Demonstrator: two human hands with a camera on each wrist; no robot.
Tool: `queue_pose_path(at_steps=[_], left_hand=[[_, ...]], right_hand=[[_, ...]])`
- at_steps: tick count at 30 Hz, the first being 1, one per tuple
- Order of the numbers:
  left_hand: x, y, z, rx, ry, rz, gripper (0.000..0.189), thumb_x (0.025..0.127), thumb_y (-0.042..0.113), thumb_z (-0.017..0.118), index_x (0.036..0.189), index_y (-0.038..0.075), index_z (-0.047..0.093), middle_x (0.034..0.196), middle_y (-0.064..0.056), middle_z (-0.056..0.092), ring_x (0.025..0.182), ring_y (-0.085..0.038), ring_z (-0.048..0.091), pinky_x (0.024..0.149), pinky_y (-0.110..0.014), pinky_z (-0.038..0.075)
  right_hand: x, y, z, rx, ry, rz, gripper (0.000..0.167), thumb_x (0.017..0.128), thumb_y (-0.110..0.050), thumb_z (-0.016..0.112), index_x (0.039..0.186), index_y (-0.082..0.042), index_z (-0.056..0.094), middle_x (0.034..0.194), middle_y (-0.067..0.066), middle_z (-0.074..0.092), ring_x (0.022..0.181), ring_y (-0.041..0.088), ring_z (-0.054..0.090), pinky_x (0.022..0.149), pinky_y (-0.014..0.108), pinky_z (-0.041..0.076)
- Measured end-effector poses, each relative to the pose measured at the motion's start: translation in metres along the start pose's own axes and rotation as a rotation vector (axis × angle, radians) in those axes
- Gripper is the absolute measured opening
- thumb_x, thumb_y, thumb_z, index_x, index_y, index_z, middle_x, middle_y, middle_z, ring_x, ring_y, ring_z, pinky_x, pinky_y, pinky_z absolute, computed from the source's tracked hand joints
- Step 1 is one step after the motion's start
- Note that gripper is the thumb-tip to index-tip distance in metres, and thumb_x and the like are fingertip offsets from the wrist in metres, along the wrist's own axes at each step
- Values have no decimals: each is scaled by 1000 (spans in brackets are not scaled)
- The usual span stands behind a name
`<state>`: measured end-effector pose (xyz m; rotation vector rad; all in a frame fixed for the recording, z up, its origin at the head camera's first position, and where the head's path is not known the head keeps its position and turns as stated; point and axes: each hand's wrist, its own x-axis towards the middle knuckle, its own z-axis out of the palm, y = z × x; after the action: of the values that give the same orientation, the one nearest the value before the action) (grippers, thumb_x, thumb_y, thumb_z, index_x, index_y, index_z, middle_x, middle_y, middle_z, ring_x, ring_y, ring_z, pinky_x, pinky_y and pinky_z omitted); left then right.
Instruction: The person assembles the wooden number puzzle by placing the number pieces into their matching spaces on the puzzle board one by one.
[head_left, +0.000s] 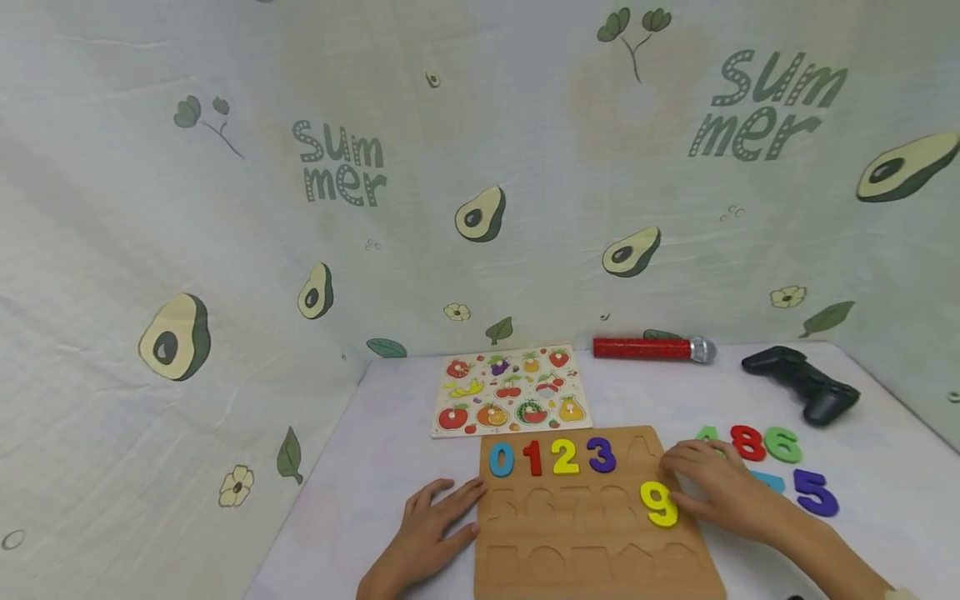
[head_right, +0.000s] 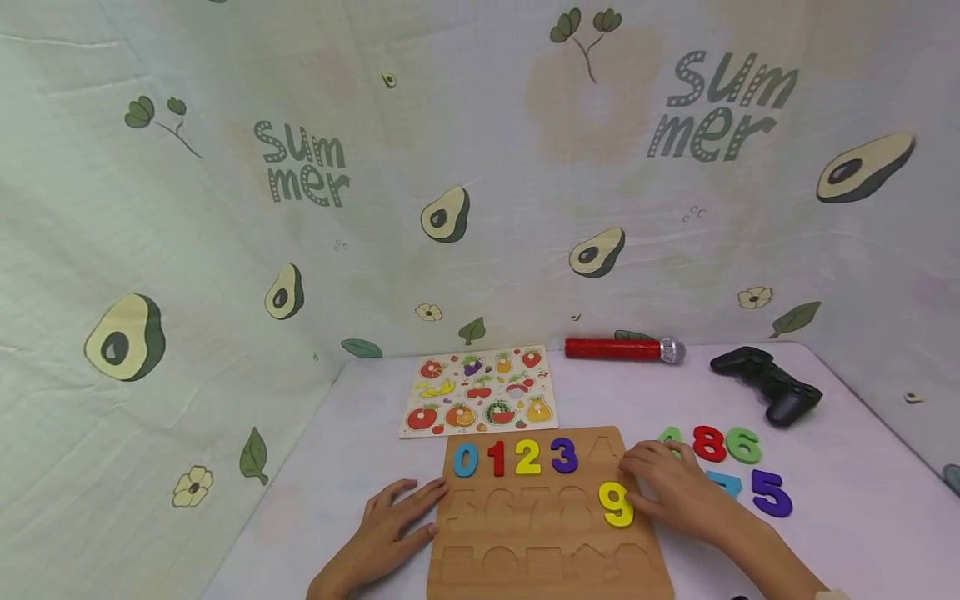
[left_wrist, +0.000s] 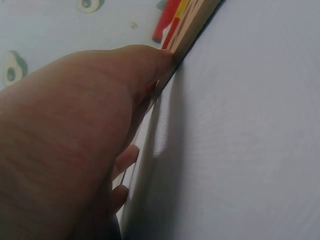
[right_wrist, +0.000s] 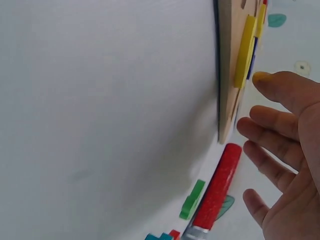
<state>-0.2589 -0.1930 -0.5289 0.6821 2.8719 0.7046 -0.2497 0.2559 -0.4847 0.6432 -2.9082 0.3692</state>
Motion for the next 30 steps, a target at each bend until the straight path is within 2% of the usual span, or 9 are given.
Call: queue_pose_path(at_steps=[6,11,18,24,30], left_hand=[[0,-1,1,-3,0,-2,56,99,62,46,151,40,43,155,23,36,141,-31,26,107,-64,17],[-1,-1,1,-2,-8,-7,56,99,62,46,151,41,43,155,23,36,140,-32,26,107,-65,17],[0,-2,0,6,13,6,55,99,60,47,151,40,43,155,23,37,140,-31,26,106,-64,17],[2,-3,2,-1,4,12,55,99,61,45,151,42,42,155,25,35,141,-30,26,107,-64,16],[2,-2,1,2,4,2,56,99,62,45,151,42,42,155,24,35,141,-30,25,107,-65,16]], right_hand=[[-4,13,4,-46,59,17,35,80,-34,83,110,-18,73,114,1,68,117,35,56,96,65,31],[-6,25,6,-34,70,35,36,79,-30,84,110,-16,72,115,4,67,116,37,54,92,62,32],[-5,40,3,-83,100,54,36,79,-28,84,110,-14,71,116,9,66,117,39,52,94,65,30],[-3,51,1,-135,97,71,43,75,-30,86,111,-10,72,117,12,67,115,40,52,94,68,30],[3,61,3,-135,82,88,48,75,-31,86,114,-8,70,120,17,65,116,43,50,92,71,30]])
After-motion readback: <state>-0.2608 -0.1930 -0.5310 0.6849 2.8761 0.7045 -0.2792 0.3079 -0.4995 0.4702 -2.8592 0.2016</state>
